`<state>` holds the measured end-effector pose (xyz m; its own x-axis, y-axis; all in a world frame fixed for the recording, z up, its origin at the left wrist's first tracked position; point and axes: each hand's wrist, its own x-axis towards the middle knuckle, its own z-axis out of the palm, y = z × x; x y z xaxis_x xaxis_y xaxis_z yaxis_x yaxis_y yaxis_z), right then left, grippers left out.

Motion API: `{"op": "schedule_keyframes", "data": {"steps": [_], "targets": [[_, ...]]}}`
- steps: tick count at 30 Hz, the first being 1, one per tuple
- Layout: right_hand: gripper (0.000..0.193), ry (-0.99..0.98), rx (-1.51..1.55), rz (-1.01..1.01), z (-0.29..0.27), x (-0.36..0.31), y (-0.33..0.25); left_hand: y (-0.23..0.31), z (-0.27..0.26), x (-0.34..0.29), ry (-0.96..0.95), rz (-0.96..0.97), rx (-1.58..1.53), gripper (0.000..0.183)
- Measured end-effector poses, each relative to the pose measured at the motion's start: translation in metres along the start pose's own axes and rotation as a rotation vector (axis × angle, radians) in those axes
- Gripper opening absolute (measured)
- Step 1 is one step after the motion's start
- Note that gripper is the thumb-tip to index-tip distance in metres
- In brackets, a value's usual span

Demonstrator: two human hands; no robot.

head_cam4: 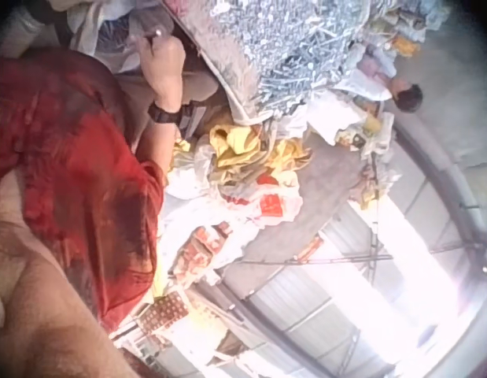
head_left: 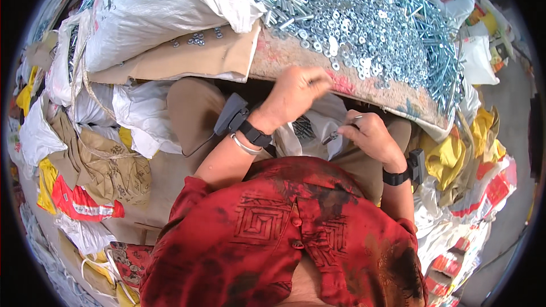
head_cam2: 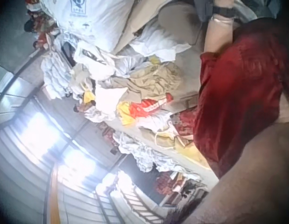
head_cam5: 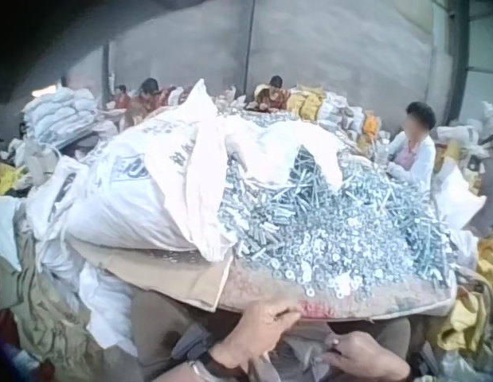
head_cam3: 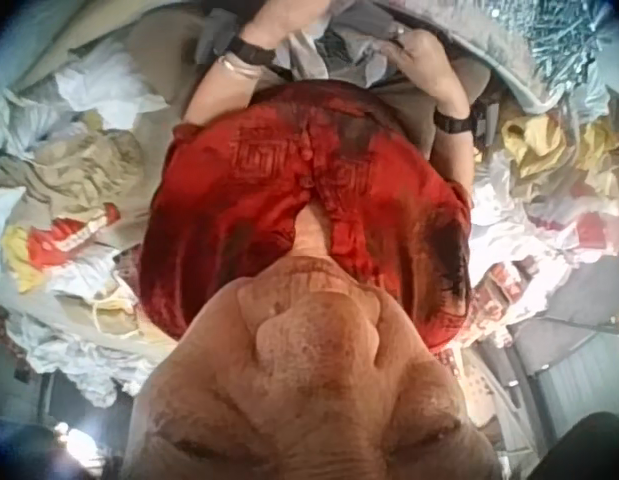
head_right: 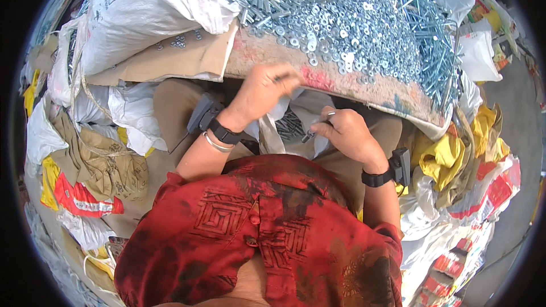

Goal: Sliding washers onto long metal bolts or screws from a large pile of hardware.

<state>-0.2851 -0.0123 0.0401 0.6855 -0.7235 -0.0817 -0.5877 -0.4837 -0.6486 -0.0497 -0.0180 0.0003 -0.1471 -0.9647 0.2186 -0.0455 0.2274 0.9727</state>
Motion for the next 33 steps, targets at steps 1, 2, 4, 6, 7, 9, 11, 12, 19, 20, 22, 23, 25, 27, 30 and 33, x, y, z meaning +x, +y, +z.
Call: {"op": "schedule_keyframes", "data": {"steps": [1,2,4,6,7,9,11,12,19,20,22,23,25,27,30,33], "targets": [[0.017,0.044,-0.006,0.005,-0.002,0.01,-0.004,0.002,-0.014,0.008,0.13,0.106,0.325,0.009],[0.016,0.089,-0.012,0.009,-0.005,0.023,-0.008,0.0,-0.024,0.019,0.137,0.109,0.328,0.009],[0.016,0.26,0.078,0.007,-0.013,0.062,-0.007,-0.001,-0.041,0.039,0.494,0.308,0.841,0.012],[0.013,0.385,-0.007,0.001,-0.025,0.104,-0.01,-0.014,-0.052,0.056,0.519,0.257,0.961,0.012],[0.012,0.511,-0.084,-0.136,-0.025,0.129,0.002,-0.021,-0.053,0.063,0.533,0.198,1.076,0.013],[0.012,0.561,-0.269,-0.204,-0.023,0.171,0.008,-0.03,-0.055,0.068,0.512,0.13,1.106,0.011],[0.013,0.561,-0.361,-0.177,-0.02,0.193,0.01,-0.031,-0.053,0.074,0.472,0.119,1.096,0.007],[0.014,0.518,-0.503,-0.153,-0.016,0.203,0.011,-0.03,-0.053,0.074,0.475,0.12,1.092,0.007],[0.016,0.601,-0.276,-0.137,-0.013,0.188,-0.007,-0.026,-0.056,0.061,0.513,0.182,0.504,0.021],[0.017,0.576,-0.106,-0.126,-0.015,0.178,-0.015,-0.025,-0.056,0.056,0.514,0.188,0.497,0.021],[0.018,0.444,0.207,-0.002,-0.011,0.162,-0.027,-0.001,-0.053,0.048,0.199,-0.276,-0.689,0.022],[0.02,0.446,0.058,-0.059,-0.005,0.159,-0.037,0.001,-0.053,0.046,0.157,-0.273,-0.81,0.019],[0.016,0.336,-0.089,-0.104,0.0,0.157,-0.055,-0.007,-0.044,0.042,0.272,-0.248,-0.8,0.02],[0.015,0.241,-0.209,-0.138,-0.011,0.165,-0.052,-0.022,-0.028,0.049,0.486,-0.104,-0.761,0.02],[0.018,0.358,0.242,0.008,-0.062,0.194,-0.015,-0.007,-0.049,0.042,0.176,-0.357,-1.034,0.022],[0.018,0.808,-0.146,-0.013,-0.118,0.251,0.03,0.0,-0.049,0.043,0.153,-0.352,-1.021,0.018]]}}
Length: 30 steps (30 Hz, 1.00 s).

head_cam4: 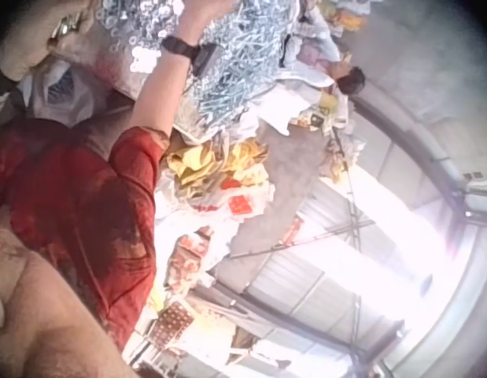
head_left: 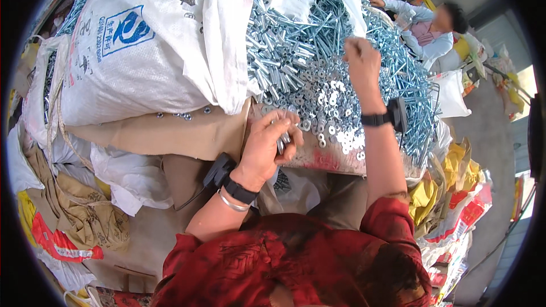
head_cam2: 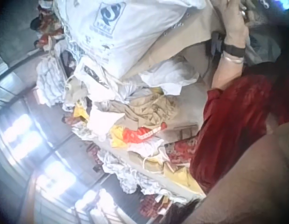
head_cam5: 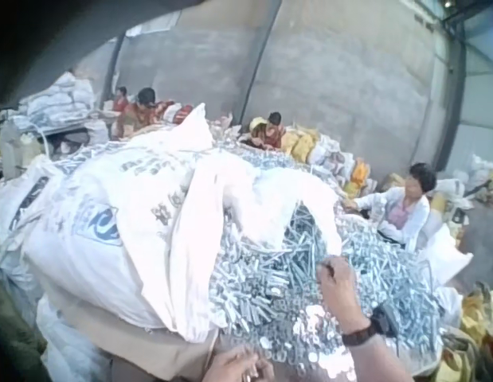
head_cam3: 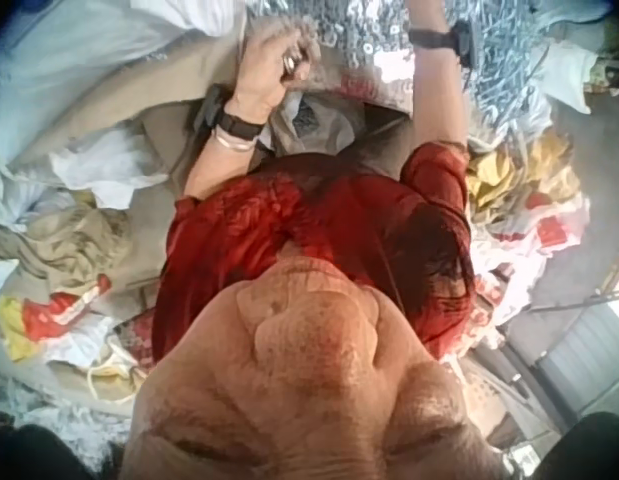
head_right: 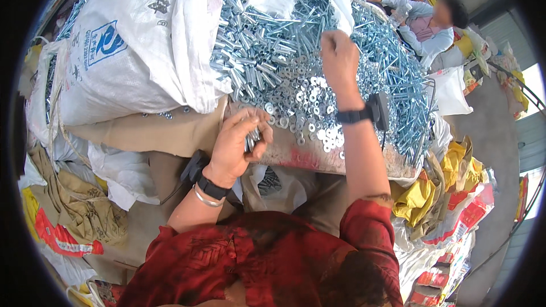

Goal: Sliding washers onto long metal bolts or screws from a large pile of hardware.

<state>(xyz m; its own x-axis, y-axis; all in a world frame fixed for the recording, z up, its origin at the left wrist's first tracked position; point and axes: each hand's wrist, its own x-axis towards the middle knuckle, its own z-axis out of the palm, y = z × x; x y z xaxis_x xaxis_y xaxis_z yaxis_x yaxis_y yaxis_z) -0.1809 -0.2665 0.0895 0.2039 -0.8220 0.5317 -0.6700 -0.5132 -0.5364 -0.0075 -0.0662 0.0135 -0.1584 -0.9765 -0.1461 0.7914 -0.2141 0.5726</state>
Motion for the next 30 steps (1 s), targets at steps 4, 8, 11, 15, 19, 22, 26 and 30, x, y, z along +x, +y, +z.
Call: {"op": "schedule_keyframes", "data": {"steps": [4,8,11,15,19,22,26,30], "targets": [[0.019,0.168,-0.434,-0.224,0.03,0.07,0.017,0.001,0.003,-0.001,-0.034,-0.008,0.079,0.016],[0.02,-0.051,-0.729,-0.521,0.056,0.096,0.052,-0.004,0.0,0.002,-0.16,-0.065,0.091,0.013],[0.019,-0.255,-0.955,-0.449,0.057,0.091,0.044,-0.003,-0.003,0.001,-0.178,-0.093,0.108,0.009],[0.015,-0.23,-0.963,-0.462,0.033,0.076,0.038,-0.007,-0.002,-0.001,-0.15,-0.068,0.118,0.01],[0.012,-0.319,-0.873,-0.496,0.01,0.05,0.036,-0.012,-0.004,-0.001,-0.14,-0.026,0.074,0.012],[0.008,-0.277,-0.788,-0.377,-0.006,0.018,0.028,-0.012,-0.001,-0.009,-0.151,0.003,0.066,0.023],[0.009,0.003,-0.106,-0.099,-0.058,-0.032,0.022,-0.017,0.007,-0.013,-0.157,0.033,0.004,0.036],[0.01,0.188,0.549,0.113,-0.103,-0.106,-0.031,-0.02,0.005,-0.021,-0.172,0.01,-0.021,0.037]]}}
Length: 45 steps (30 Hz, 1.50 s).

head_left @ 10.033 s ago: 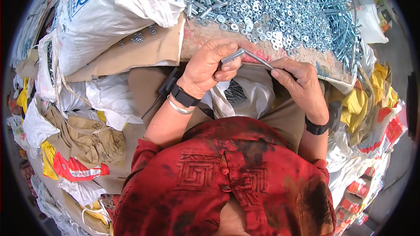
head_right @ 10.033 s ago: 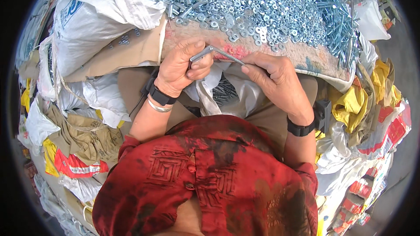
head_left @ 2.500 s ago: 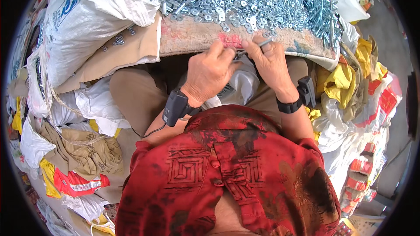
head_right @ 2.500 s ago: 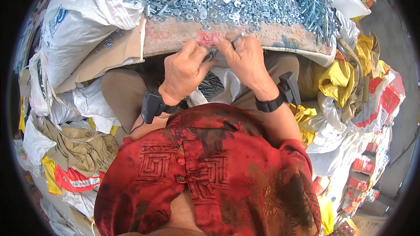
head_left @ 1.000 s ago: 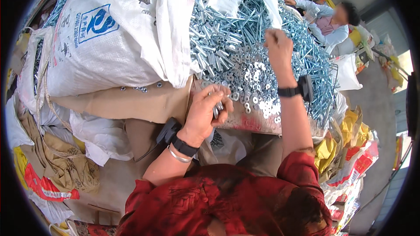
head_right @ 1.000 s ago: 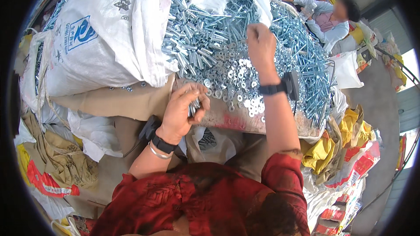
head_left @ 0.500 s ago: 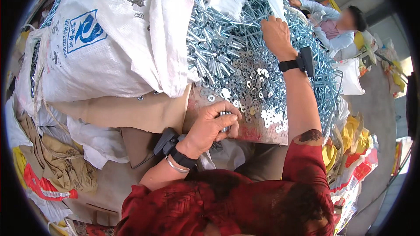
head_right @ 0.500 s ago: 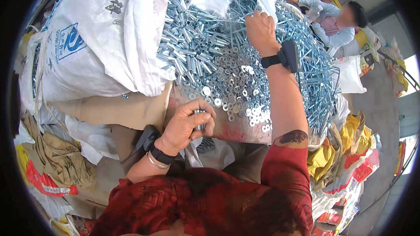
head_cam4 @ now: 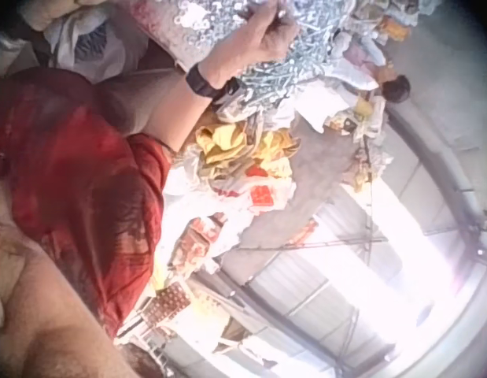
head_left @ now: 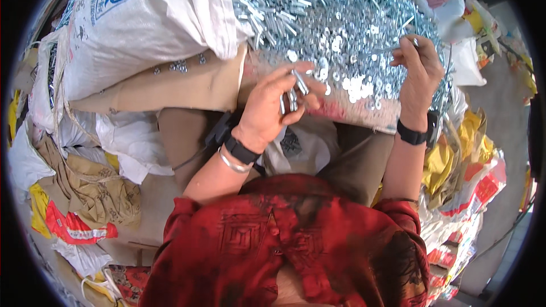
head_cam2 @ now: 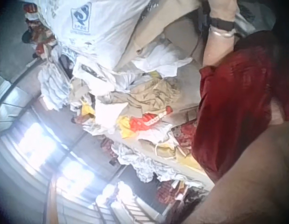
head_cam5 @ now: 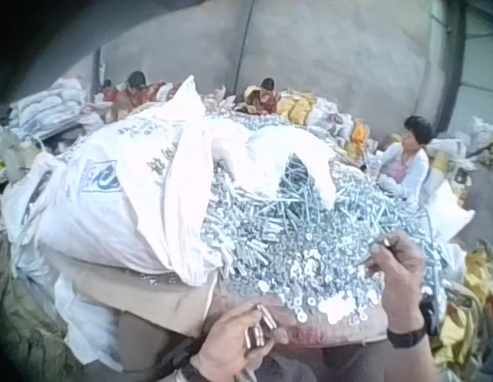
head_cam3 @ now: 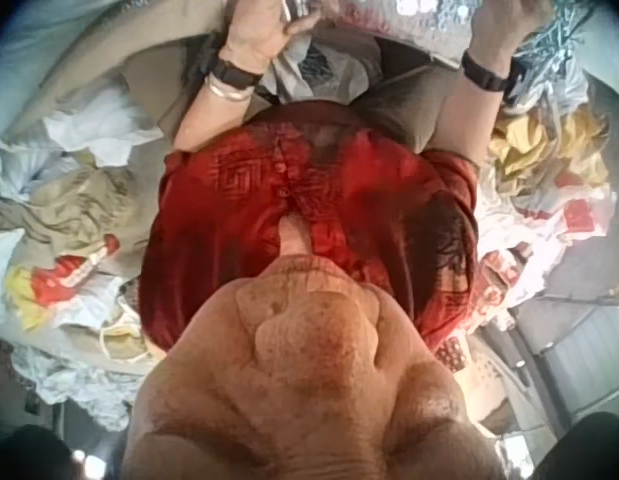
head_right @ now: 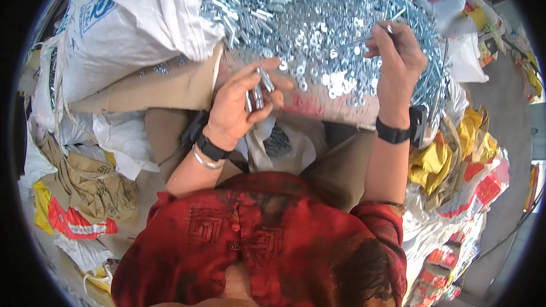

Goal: Sliding washers onto long metal bolts or screws from a large pile of hardware.

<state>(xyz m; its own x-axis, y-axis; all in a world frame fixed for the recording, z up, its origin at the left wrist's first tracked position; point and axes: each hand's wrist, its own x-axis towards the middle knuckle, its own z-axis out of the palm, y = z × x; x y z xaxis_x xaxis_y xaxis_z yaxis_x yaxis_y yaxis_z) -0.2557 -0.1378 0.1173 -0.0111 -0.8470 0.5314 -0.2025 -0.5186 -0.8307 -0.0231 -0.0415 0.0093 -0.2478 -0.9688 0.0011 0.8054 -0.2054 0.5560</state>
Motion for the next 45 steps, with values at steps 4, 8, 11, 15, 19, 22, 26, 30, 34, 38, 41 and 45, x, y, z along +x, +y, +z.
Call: {"op": "schedule_keyframes", "data": {"steps": [4,8,11,15,19,22,26,30,34,38,41,45], "targets": [[0.007,-0.17,-0.117,0.12,-0.015,-0.075,-0.002,-0.013,-0.005,0.0,-0.136,-0.034,-0.094,0.028],[0.008,-0.096,-0.172,0.065,-0.027,-0.113,-0.014,-0.026,0.002,-0.007,-0.023,-0.094,-0.136,0.023],[0.014,0.036,0.263,0.086,-0.023,-0.124,-0.04,-0.037,-0.008,-0.011,-0.113,-0.113,-0.29,0.025],[0.018,-0.042,0.43,0.072,-0.016,-0.136,-0.053,-0.04,-0.006,-0.016,-0.113,-0.116,-0.248,0.024],[0.013,-0.063,0.3,0.029,-0.003,-0.147,-0.045,-0.041,0.001,-0.02,0.025,-0.164,-0.259,0.024],[0.012,-0.164,0.061,-0.308,0.009,-0.157,-0.036,-0.041,0.003,-0.02,0.076,-0.059,-0.161,0.025],[0.009,-0.167,-0.025,-0.429,0.011,-0.159,-0.035,-0.038,0.001,-0.016,0.143,-0.043,-0.24,0.02],[0.01,-0.121,0.053,-0.23,0.012,-0.15,-0.041,-0.03,-0.003,-0.016,0.149,-0.087,-0.222,0.021],[0.009,-0.246,-0.028,-0.374,0.012,-0.143,-0.039,-0.031,-0.002,-0.018,0.102,-0.074,-0.013,0.023],[0.013,-0.069,0.251,-0.174,0.017,-0.149,-0.035,-0.025,-0.008,-0.013,0.113,-0.07,-0.27,0.023],[0.013,-0.091,0.264,-0.121,0.012,-0.147,-0.036,-0.022,-0.007,-0.015,0.115,-0.041,-0.123,0.022],[0.013,-0.073,0.233,-0.174,0.013,-0.144,-0.025,-0.023,0.004,-0.019,0.108,-0.098,-0.063,0.021]]}}
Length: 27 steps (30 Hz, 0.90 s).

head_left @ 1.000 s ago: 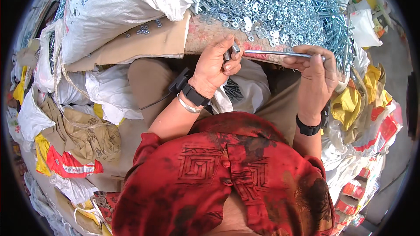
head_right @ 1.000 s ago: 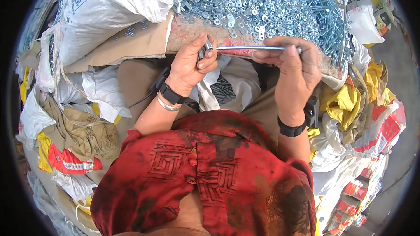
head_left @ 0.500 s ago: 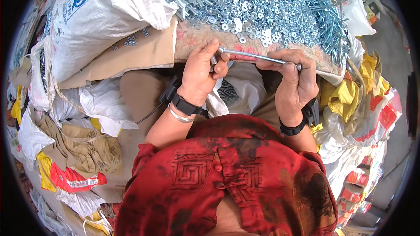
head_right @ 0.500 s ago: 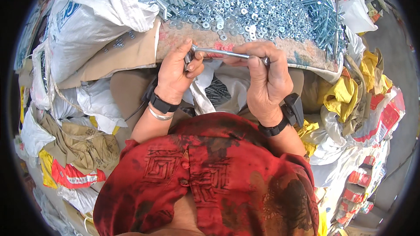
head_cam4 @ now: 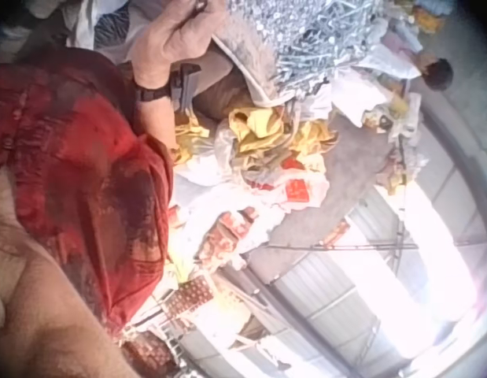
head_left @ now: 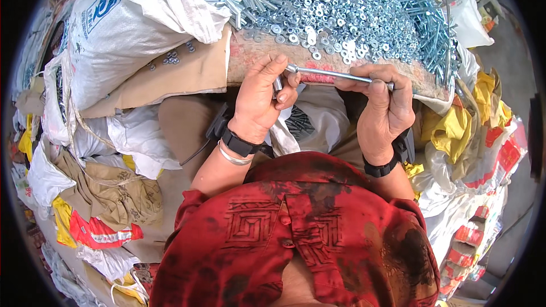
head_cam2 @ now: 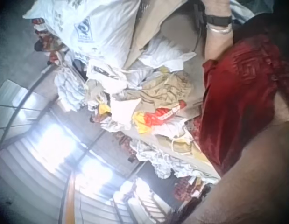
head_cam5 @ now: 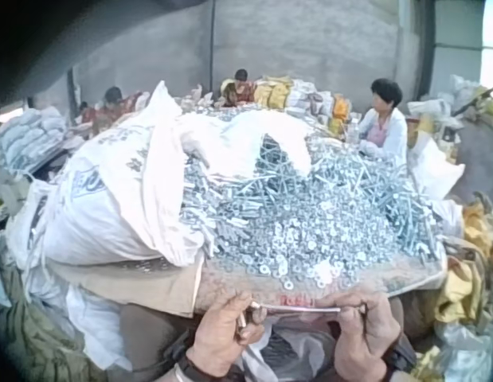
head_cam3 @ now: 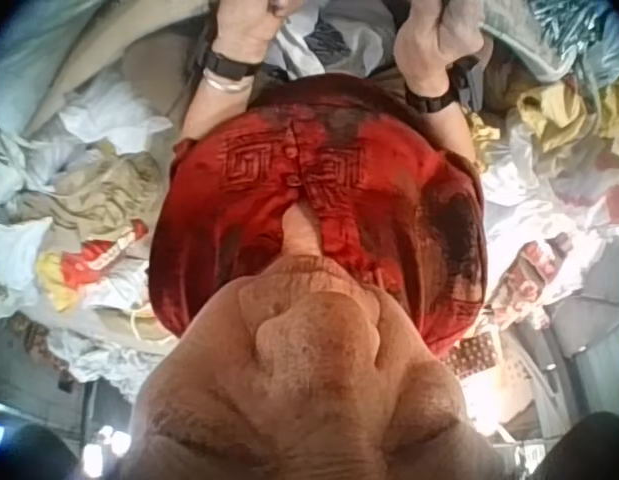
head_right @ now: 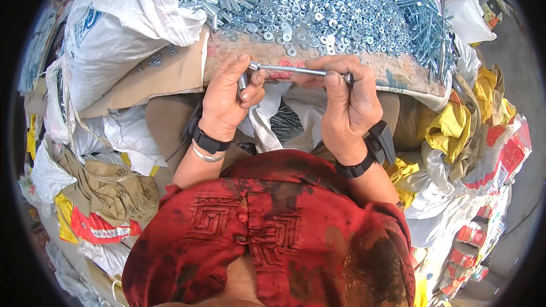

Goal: Sliding washers onto long metal bolts or screws from a large pile of hardware.

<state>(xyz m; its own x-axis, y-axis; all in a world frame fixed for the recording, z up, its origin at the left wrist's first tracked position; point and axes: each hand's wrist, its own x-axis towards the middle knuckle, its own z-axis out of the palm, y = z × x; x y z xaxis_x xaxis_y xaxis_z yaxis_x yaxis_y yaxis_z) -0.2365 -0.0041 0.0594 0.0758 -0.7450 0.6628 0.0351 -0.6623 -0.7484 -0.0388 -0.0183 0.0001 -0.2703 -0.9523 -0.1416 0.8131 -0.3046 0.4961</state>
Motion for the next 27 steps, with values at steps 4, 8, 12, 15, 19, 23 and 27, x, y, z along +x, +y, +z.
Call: {"op": "schedule_keyframes", "data": {"steps": [4,8,12,15,19,23,27], "targets": [[0.014,0.0,-0.121,0.01,0.008,0.004,0.0,0.008,-0.002,0.002,-0.017,0.062,-0.156,0.021],[0.015,-0.401,-0.073,0.406,0.012,0.004,0.002,0.033,-0.024,0.003,0.004,0.131,-0.091,0.022],[0.025,-0.496,-0.211,0.589,0.031,0.02,0.033,0.018,-0.007,0.001,-0.06,-0.09,0.075,0.02],[0.022,-0.679,0.057,0.743,0.041,0.031,0.049,0.024,-0.014,0.0,-0.025,-0.098,0.081,0.022],[0.015,-0.375,-0.035,0.671,0.037,0.06,0.07,0.028,-0.004,-0.006,0.046,0.03,0.324,0.018],[0.013,-0.397,-0.751,0.091,0.042,0.072,0.128,0.023,-0.004,-0.005,0.025,0.097,0.481,0.015],[0.013,-0.542,-1.103,-0.007,0.052,0.07,0.134,0.023,-0.008,-0.003,0.016,0.097,0.544,0.015]]}}
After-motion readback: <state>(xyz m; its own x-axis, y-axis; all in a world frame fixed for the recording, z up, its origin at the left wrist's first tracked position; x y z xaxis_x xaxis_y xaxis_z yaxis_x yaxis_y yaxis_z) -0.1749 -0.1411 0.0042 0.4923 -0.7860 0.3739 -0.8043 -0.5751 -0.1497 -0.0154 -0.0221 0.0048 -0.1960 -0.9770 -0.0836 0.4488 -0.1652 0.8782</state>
